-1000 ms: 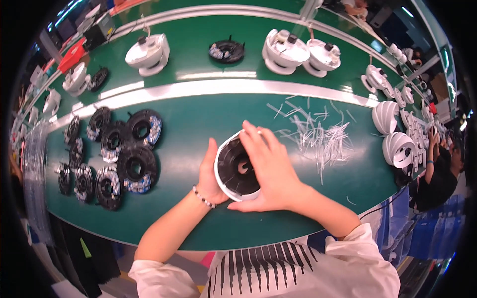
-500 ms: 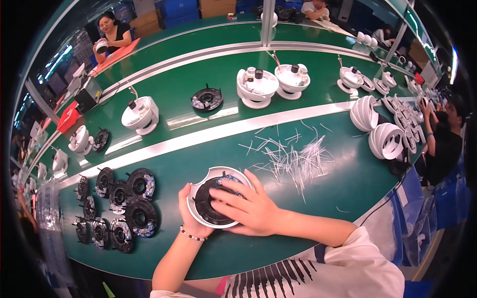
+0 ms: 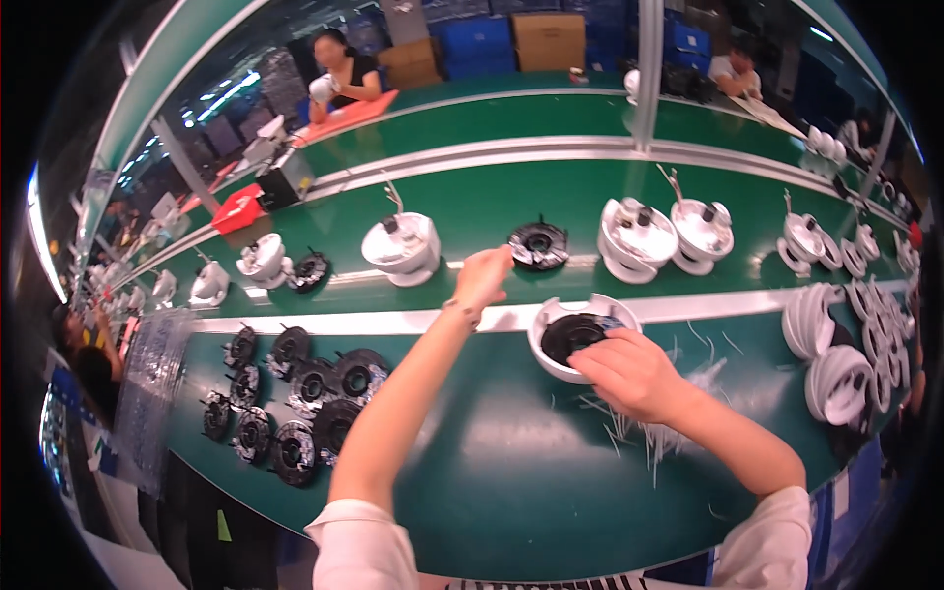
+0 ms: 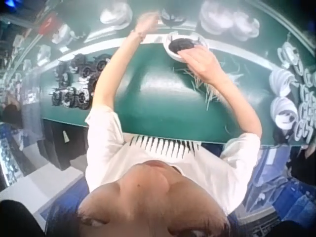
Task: Assembling internal components and outer housings of security cameras on a manufacturing line.
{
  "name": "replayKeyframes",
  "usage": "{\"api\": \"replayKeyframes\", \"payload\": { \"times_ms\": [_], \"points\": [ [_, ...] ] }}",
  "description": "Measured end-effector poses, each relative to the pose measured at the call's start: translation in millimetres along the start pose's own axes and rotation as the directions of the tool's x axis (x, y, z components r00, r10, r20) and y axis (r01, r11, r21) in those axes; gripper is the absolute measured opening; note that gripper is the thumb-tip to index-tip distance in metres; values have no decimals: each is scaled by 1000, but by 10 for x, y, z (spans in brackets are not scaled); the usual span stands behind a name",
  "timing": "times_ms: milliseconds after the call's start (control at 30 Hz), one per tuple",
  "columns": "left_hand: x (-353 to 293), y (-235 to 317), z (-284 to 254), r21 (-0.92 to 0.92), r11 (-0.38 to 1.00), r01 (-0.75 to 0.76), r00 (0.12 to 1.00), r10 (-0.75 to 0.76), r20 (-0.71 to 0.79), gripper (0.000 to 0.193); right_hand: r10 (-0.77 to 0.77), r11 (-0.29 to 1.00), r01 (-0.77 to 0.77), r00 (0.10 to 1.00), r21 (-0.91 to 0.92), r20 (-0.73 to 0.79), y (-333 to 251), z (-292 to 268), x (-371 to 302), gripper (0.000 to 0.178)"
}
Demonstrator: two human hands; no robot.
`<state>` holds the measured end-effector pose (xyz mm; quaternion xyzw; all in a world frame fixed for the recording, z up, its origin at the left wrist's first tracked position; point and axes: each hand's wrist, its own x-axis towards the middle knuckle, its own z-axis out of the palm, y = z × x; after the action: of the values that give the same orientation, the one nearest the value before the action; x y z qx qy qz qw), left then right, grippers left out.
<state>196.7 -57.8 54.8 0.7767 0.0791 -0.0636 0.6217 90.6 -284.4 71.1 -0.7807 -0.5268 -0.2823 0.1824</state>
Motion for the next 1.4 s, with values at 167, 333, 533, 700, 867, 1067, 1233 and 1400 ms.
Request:
{"api": "replayKeyframes", "payload": {
  "times_ms": [167,333,533,700,867,1067,1233,1400],
  "points": [
    [963,-4,261,587,805,-86,921,288,-261,62,-92,990,95,995,-108,27,334,51,-90,31],
    [1447,-13,420,623,782,-17,987,114,-117,67,-36,980,51,996,-193,81,590,210,-212,26],
    [1450,25,253,110,993,46,996,-54,70,44,-43,982,65,991,-179,124,768,471,-189,23],
    [705,323,-254,-48,997,-63,998,65,26,25,-68,983,70,998,-169,17,806,540,-123,23],
    [-330,442,-426,-516,819,-252,918,371,141,31,2,977,-17,997,-212,-72,1103,787,50,26],
    [-1369,-74,-363,-514,857,-30,966,158,205,48,179,941,-218,970,-259,-166,1557,1352,-45,14],
    [-1739,-396,-522,-412,901,139,978,-59,201,42,55,983,-99,963,-156,-265,1010,541,-203,43],
    [-1675,-675,-255,-570,808,151,916,103,388,53,39,834,-283,887,-474,-460,418,-711,-909,11]
  ]
}}
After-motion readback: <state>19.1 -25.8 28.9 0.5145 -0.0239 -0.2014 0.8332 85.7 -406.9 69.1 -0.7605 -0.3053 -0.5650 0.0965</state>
